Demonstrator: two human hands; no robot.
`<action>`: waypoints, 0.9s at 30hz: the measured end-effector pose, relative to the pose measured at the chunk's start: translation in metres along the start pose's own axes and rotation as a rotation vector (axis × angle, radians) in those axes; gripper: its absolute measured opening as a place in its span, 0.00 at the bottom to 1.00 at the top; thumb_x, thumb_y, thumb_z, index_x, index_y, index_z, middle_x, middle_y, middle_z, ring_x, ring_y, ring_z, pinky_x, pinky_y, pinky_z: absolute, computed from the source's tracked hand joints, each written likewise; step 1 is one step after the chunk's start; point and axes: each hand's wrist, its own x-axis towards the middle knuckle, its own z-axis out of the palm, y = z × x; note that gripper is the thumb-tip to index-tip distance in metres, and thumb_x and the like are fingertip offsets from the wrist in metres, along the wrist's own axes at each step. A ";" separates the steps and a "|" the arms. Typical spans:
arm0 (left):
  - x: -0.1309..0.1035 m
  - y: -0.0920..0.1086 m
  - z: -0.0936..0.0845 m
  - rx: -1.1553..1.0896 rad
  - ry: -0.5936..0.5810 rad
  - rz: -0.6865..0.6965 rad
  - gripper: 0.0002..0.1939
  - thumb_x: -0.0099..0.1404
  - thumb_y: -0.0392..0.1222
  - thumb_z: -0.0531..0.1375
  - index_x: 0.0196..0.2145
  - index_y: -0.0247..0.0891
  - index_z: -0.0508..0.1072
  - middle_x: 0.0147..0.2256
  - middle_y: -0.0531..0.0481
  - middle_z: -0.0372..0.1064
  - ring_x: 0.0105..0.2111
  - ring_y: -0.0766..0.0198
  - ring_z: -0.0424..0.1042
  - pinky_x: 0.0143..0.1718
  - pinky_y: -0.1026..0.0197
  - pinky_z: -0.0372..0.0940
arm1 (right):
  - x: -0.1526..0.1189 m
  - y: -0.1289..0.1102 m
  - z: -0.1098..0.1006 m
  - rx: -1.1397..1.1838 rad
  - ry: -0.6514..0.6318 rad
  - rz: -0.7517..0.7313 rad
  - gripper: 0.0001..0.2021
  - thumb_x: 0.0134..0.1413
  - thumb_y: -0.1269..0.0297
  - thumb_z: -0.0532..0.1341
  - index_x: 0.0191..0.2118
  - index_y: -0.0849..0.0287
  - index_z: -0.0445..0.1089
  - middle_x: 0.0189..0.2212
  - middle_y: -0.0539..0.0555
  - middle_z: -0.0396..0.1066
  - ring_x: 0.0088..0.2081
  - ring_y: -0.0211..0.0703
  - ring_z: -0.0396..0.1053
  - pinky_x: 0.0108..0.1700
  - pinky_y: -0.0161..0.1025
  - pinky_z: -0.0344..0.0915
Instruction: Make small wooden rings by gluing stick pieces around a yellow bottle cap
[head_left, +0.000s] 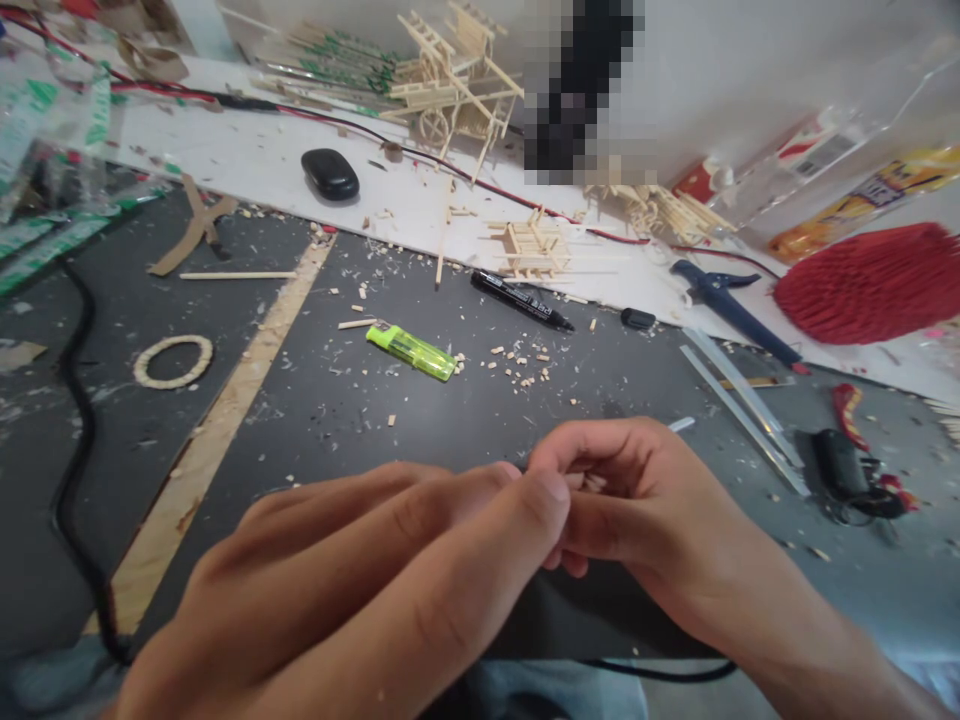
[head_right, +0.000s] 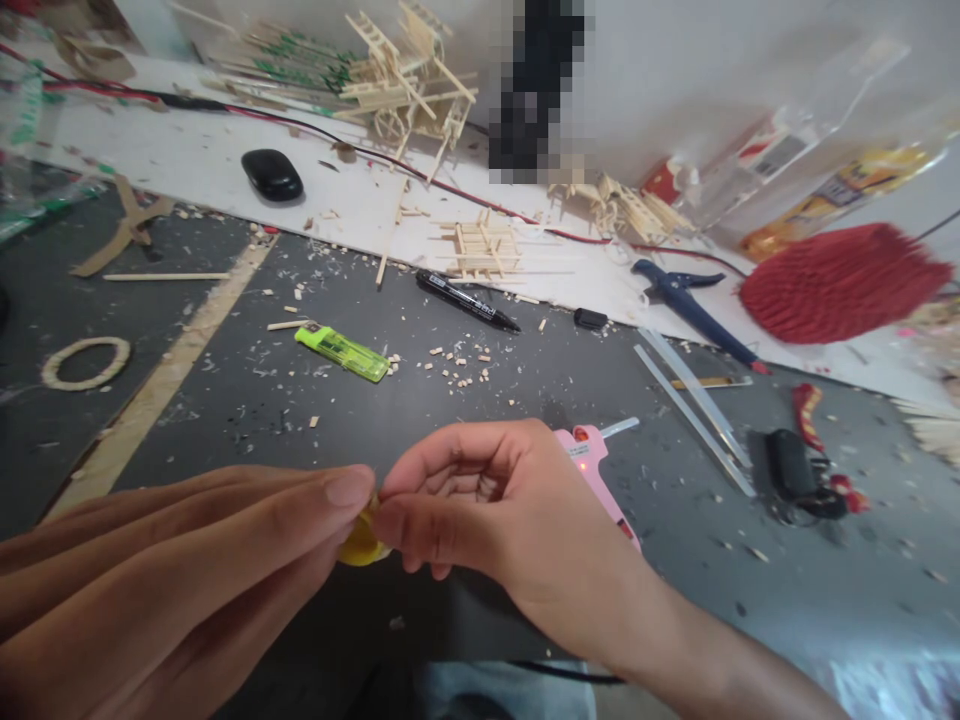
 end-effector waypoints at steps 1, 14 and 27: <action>0.000 0.000 0.001 0.008 -0.008 0.014 0.22 0.79 0.59 0.57 0.63 0.50 0.76 0.53 0.65 0.84 0.47 0.56 0.86 0.48 0.66 0.84 | 0.000 0.000 0.000 -0.003 -0.003 0.000 0.06 0.52 0.66 0.80 0.32 0.54 0.83 0.25 0.47 0.77 0.27 0.33 0.70 0.30 0.28 0.67; 0.025 0.011 0.012 0.005 0.074 -0.021 0.15 0.72 0.28 0.63 0.51 0.45 0.78 0.36 0.64 0.86 0.28 0.77 0.83 0.35 0.82 0.76 | -0.005 -0.007 -0.003 -0.242 0.075 -0.266 0.06 0.58 0.61 0.78 0.38 0.52 0.81 0.28 0.47 0.71 0.31 0.36 0.64 0.32 0.32 0.63; 0.018 0.005 0.016 -0.087 -0.033 0.020 0.14 0.78 0.34 0.62 0.58 0.43 0.77 0.41 0.61 0.86 0.31 0.77 0.84 0.45 0.82 0.74 | -0.010 -0.011 0.001 -0.391 0.021 -0.341 0.06 0.60 0.66 0.75 0.33 0.55 0.79 0.28 0.47 0.71 0.29 0.35 0.64 0.30 0.35 0.60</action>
